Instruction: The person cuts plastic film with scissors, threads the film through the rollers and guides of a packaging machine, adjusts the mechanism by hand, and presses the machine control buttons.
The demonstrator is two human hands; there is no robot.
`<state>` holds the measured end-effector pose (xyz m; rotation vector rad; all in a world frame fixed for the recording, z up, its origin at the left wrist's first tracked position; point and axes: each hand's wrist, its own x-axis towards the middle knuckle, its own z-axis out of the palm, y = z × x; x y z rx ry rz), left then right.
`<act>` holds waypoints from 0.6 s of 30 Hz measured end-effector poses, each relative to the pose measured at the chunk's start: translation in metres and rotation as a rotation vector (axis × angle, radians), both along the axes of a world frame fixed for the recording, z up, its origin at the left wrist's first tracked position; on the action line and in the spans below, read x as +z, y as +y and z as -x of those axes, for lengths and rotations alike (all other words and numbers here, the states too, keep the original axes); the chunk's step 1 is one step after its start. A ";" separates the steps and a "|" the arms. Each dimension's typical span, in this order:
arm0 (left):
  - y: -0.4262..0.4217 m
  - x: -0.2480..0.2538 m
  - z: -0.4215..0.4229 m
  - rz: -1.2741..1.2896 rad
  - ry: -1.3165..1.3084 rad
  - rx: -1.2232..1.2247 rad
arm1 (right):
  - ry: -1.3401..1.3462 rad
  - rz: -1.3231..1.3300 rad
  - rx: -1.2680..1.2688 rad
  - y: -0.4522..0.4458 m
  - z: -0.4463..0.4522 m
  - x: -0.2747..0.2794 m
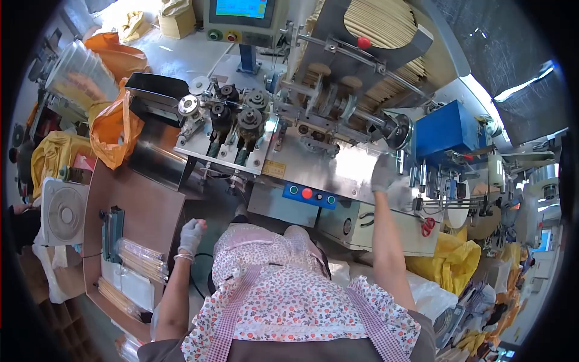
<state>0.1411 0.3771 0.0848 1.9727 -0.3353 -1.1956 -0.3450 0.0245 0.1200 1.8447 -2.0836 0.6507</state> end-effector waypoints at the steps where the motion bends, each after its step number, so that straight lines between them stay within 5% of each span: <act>1: -0.001 -0.014 0.002 0.037 -0.080 -0.076 | -0.105 -0.122 0.054 0.022 -0.004 -0.015; 5: -0.033 0.014 0.024 0.111 -0.404 -0.459 | -0.572 -0.246 0.063 0.110 -0.032 -0.054; 7: -0.059 0.008 0.032 0.169 -0.451 -0.458 | -0.996 -0.842 0.028 0.155 -0.043 -0.059; 12: -0.132 -0.030 0.034 0.189 -0.702 -0.558 | -0.413 -1.191 0.108 0.266 -0.048 -0.070; 15: -0.154 -0.054 0.030 0.094 -0.872 -0.579 | -0.567 -1.137 -0.116 0.330 -0.051 -0.079; 16: -0.161 -0.052 0.025 0.085 -0.764 -0.598 | -0.653 -1.080 -0.209 0.353 -0.053 -0.081; 18: -0.185 -0.089 0.006 0.594 0.120 -0.664 | -0.833 -1.131 -0.439 0.377 -0.083 -0.036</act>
